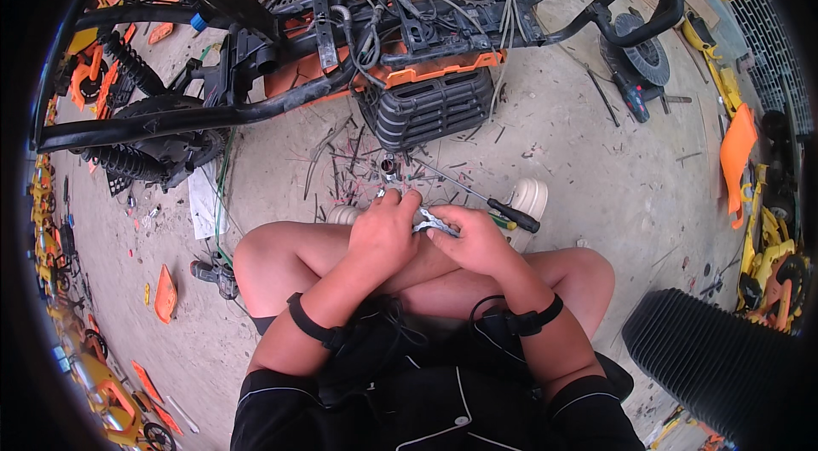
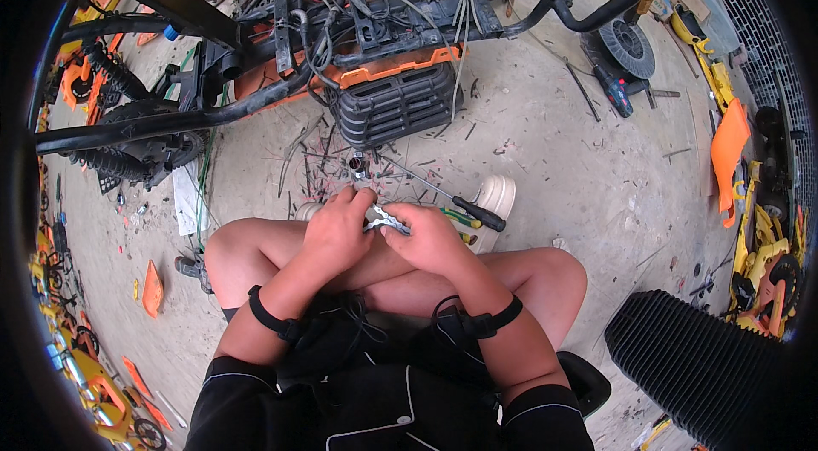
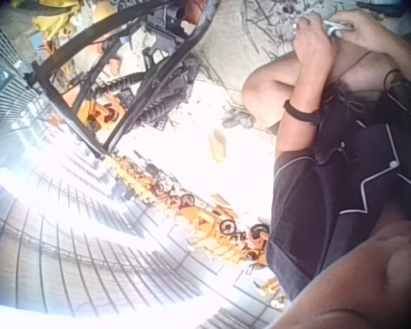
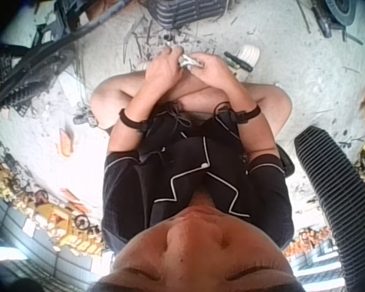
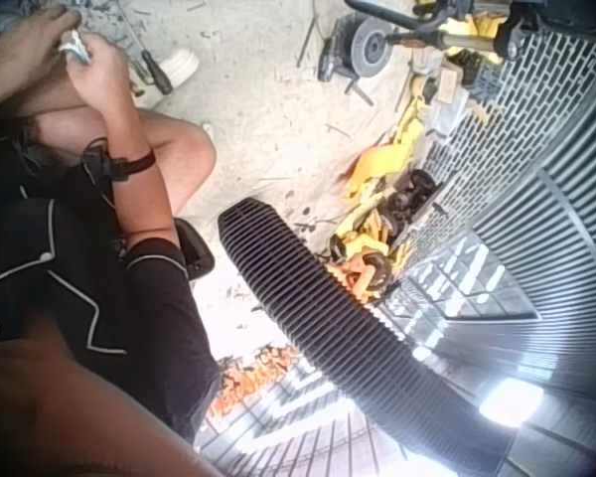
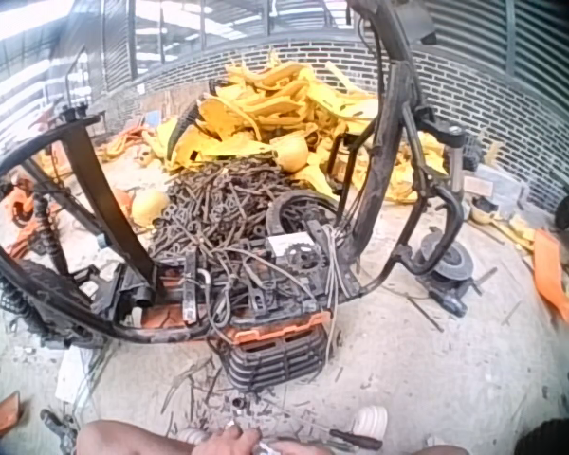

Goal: The person disconnects a drive chain from a vehicle chassis using pliers and then reassembles the chain links by hand and with a screwdriver while sitting on the floor.

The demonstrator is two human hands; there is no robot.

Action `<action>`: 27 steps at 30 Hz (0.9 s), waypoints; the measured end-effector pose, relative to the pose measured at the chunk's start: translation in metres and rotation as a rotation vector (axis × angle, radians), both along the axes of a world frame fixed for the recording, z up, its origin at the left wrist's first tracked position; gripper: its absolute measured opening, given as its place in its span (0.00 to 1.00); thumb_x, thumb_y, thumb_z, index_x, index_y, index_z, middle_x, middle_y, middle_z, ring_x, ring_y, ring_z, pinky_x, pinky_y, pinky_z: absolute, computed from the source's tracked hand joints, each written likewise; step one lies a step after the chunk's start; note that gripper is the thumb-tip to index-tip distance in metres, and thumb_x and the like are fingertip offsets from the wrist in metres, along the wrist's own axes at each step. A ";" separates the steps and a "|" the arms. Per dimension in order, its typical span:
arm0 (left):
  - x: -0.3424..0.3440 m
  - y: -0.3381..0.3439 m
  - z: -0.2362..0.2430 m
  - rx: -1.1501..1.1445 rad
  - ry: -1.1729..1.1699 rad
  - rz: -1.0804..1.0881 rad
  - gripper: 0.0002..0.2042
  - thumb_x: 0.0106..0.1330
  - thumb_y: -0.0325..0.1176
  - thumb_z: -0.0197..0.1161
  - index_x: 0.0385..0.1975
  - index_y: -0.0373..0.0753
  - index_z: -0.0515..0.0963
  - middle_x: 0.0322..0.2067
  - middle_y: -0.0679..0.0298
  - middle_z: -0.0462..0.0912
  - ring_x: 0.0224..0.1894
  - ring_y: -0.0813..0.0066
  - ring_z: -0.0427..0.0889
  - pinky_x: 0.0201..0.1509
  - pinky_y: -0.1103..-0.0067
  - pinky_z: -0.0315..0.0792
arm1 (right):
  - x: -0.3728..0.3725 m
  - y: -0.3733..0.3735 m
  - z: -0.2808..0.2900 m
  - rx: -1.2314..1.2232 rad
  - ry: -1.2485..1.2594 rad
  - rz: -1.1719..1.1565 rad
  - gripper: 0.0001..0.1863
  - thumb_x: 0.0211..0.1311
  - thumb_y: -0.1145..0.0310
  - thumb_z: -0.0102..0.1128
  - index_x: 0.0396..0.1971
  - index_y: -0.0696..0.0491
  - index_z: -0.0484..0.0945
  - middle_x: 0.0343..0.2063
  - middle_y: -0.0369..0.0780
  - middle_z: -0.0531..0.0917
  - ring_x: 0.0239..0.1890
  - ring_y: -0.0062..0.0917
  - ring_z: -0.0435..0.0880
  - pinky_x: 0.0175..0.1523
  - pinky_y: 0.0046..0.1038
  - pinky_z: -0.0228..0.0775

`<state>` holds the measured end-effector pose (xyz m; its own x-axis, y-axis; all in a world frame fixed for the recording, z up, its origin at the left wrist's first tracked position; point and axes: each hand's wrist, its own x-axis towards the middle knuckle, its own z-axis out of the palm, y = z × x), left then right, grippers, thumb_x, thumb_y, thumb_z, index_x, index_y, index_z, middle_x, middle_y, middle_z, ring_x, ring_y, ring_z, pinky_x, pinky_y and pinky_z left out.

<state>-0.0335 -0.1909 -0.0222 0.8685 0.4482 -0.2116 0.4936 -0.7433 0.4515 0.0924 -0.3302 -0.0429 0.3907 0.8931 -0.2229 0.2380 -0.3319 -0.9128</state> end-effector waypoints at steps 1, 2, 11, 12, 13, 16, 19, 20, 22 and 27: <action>0.001 0.001 0.002 0.007 0.014 0.006 0.20 0.53 0.31 0.69 0.46 0.42 0.73 0.41 0.51 0.79 0.43 0.48 0.82 0.44 0.60 0.78 | 0.000 0.001 0.002 -0.009 0.007 0.002 0.18 0.60 0.71 0.69 0.49 0.59 0.81 0.40 0.48 0.87 0.40 0.33 0.88 0.47 0.29 0.78; 0.001 0.001 0.003 0.014 0.028 0.012 0.19 0.53 0.31 0.69 0.46 0.42 0.73 0.41 0.51 0.79 0.43 0.48 0.82 0.43 0.60 0.78 | 0.000 0.001 0.004 -0.019 0.013 0.004 0.18 0.60 0.70 0.69 0.50 0.59 0.81 0.41 0.48 0.87 0.40 0.34 0.88 0.47 0.30 0.78; -0.002 0.002 -0.005 0.068 -0.014 0.041 0.13 0.56 0.30 0.67 0.40 0.40 0.76 0.38 0.51 0.80 0.42 0.48 0.82 0.43 0.60 0.78 | 0.005 -0.001 -0.004 -0.072 -0.190 0.079 0.18 0.61 0.69 0.65 0.51 0.56 0.80 0.44 0.49 0.85 0.46 0.46 0.84 0.51 0.38 0.76; -0.002 0.002 -0.005 0.068 -0.015 0.042 0.13 0.56 0.30 0.67 0.40 0.40 0.76 0.38 0.51 0.80 0.42 0.48 0.82 0.43 0.60 0.78 | 0.005 -0.001 -0.004 -0.083 -0.204 0.083 0.17 0.62 0.68 0.64 0.50 0.56 0.80 0.44 0.49 0.85 0.46 0.46 0.84 0.51 0.38 0.76; -0.003 0.002 -0.006 0.067 -0.017 0.043 0.13 0.56 0.30 0.67 0.40 0.40 0.76 0.38 0.51 0.80 0.42 0.48 0.82 0.42 0.60 0.78 | 0.005 -0.001 -0.004 -0.094 -0.218 0.086 0.17 0.62 0.67 0.63 0.50 0.56 0.80 0.44 0.49 0.85 0.45 0.46 0.84 0.50 0.38 0.76; -0.003 0.003 -0.008 0.072 -0.028 0.051 0.13 0.56 0.30 0.67 0.40 0.40 0.76 0.38 0.52 0.80 0.41 0.49 0.82 0.42 0.60 0.78 | 0.005 -0.002 -0.007 -0.125 -0.261 0.091 0.16 0.64 0.66 0.62 0.49 0.56 0.80 0.43 0.50 0.85 0.45 0.47 0.83 0.50 0.39 0.76; -0.003 0.003 -0.008 0.053 -0.049 0.066 0.12 0.56 0.30 0.67 0.39 0.40 0.77 0.37 0.53 0.81 0.40 0.49 0.83 0.41 0.60 0.78 | 0.003 -0.003 -0.012 -0.132 -0.273 0.068 0.15 0.64 0.66 0.62 0.48 0.56 0.80 0.42 0.50 0.85 0.44 0.47 0.83 0.49 0.40 0.75; -0.002 0.003 -0.008 0.041 -0.057 0.072 0.11 0.56 0.29 0.67 0.39 0.39 0.77 0.36 0.53 0.81 0.39 0.50 0.83 0.41 0.60 0.78 | 0.003 -0.003 -0.013 -0.131 -0.272 0.056 0.14 0.64 0.67 0.62 0.47 0.56 0.80 0.41 0.50 0.85 0.44 0.47 0.83 0.48 0.40 0.75; -0.002 0.003 -0.003 0.013 -0.060 0.083 0.11 0.56 0.29 0.67 0.39 0.39 0.77 0.36 0.53 0.81 0.39 0.49 0.83 0.41 0.60 0.78 | 0.004 -0.002 -0.010 -0.123 -0.254 0.024 0.14 0.64 0.67 0.62 0.46 0.56 0.81 0.40 0.49 0.85 0.43 0.47 0.83 0.47 0.40 0.75; -0.001 0.002 -0.001 -0.024 -0.091 0.105 0.12 0.56 0.29 0.67 0.40 0.39 0.78 0.36 0.53 0.82 0.38 0.48 0.83 0.41 0.60 0.78 | 0.006 0.000 -0.008 -0.042 -0.268 -0.030 0.11 0.61 0.67 0.65 0.42 0.56 0.82 0.35 0.47 0.86 0.38 0.45 0.85 0.42 0.37 0.76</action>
